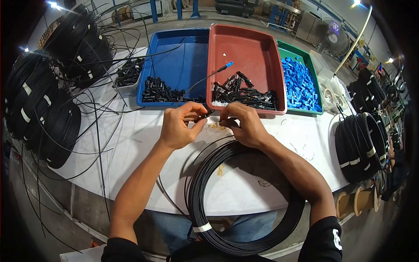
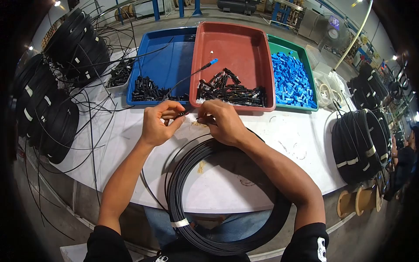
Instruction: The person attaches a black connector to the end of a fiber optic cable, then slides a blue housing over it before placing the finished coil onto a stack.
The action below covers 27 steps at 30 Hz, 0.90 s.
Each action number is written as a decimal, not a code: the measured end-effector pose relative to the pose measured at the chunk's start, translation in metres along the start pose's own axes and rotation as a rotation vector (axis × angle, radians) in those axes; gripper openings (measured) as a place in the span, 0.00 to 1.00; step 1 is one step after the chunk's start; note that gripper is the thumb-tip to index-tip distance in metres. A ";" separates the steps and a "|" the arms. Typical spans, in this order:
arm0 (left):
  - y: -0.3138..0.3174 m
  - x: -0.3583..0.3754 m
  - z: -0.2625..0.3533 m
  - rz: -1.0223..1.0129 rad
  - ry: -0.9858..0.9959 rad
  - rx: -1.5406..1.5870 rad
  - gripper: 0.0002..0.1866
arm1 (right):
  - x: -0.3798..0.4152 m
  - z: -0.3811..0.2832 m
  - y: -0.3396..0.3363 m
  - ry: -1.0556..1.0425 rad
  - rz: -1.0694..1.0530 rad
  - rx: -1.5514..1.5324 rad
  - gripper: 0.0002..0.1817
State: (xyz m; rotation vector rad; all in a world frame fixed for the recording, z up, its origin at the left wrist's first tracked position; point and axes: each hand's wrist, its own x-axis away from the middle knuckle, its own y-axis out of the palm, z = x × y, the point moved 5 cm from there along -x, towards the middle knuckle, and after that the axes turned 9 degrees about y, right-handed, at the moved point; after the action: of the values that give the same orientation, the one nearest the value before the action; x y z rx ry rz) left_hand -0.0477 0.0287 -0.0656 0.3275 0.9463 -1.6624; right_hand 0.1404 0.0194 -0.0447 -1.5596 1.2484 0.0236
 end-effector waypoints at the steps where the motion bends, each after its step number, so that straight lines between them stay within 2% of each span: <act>1: -0.002 0.000 0.002 0.019 0.029 -0.011 0.09 | 0.001 0.003 0.003 0.161 -0.091 -0.127 0.07; 2: -0.005 -0.001 0.004 0.038 0.057 -0.024 0.09 | 0.003 0.007 0.008 0.322 -0.181 -0.255 0.07; 3: -0.008 -0.001 0.006 0.058 0.086 -0.038 0.09 | 0.002 0.005 0.009 0.319 -0.183 -0.256 0.07; 5: -0.012 -0.001 0.011 0.048 0.098 -0.060 0.09 | 0.003 0.011 0.010 0.485 -0.179 -0.411 0.07; 6: -0.013 0.000 0.013 0.034 0.111 -0.078 0.09 | 0.002 0.011 0.009 0.496 -0.209 -0.354 0.07; 10: -0.014 0.001 0.009 0.020 0.125 -0.067 0.09 | 0.004 0.014 0.012 0.465 -0.166 -0.394 0.06; 12: -0.014 0.000 0.008 0.007 0.072 -0.078 0.09 | 0.001 0.007 0.010 0.313 -0.187 -0.341 0.06; 13: -0.013 0.000 0.005 0.003 0.075 -0.075 0.09 | 0.002 0.009 0.011 0.316 -0.182 -0.339 0.06; 15: -0.012 -0.003 0.003 0.001 0.148 -0.183 0.10 | 0.004 0.009 0.020 0.206 -0.276 -0.229 0.06; 16: -0.011 -0.009 0.003 -0.027 0.057 -0.179 0.12 | 0.003 0.008 0.021 0.194 -0.273 -0.222 0.05; 19: -0.002 -0.030 0.000 0.002 0.078 -0.141 0.12 | 0.005 0.012 0.023 0.216 -0.250 -0.269 0.06; 20: 0.002 -0.040 0.005 -0.013 0.159 -0.171 0.12 | 0.007 0.018 0.027 0.227 -0.251 -0.252 0.06; 25: 0.037 -0.095 0.008 -0.275 0.282 -0.248 0.10 | 0.008 0.018 0.030 0.246 -0.286 -0.232 0.05; 27: 0.060 -0.112 0.009 -0.426 0.410 -0.531 0.08 | 0.009 0.018 0.029 0.258 -0.258 -0.246 0.05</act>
State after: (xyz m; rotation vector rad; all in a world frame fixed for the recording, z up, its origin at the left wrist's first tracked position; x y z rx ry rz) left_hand 0.0453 0.0970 -0.0113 0.1046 1.8188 -1.6664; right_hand 0.1338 0.0307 -0.0778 -1.9773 1.2667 -0.2030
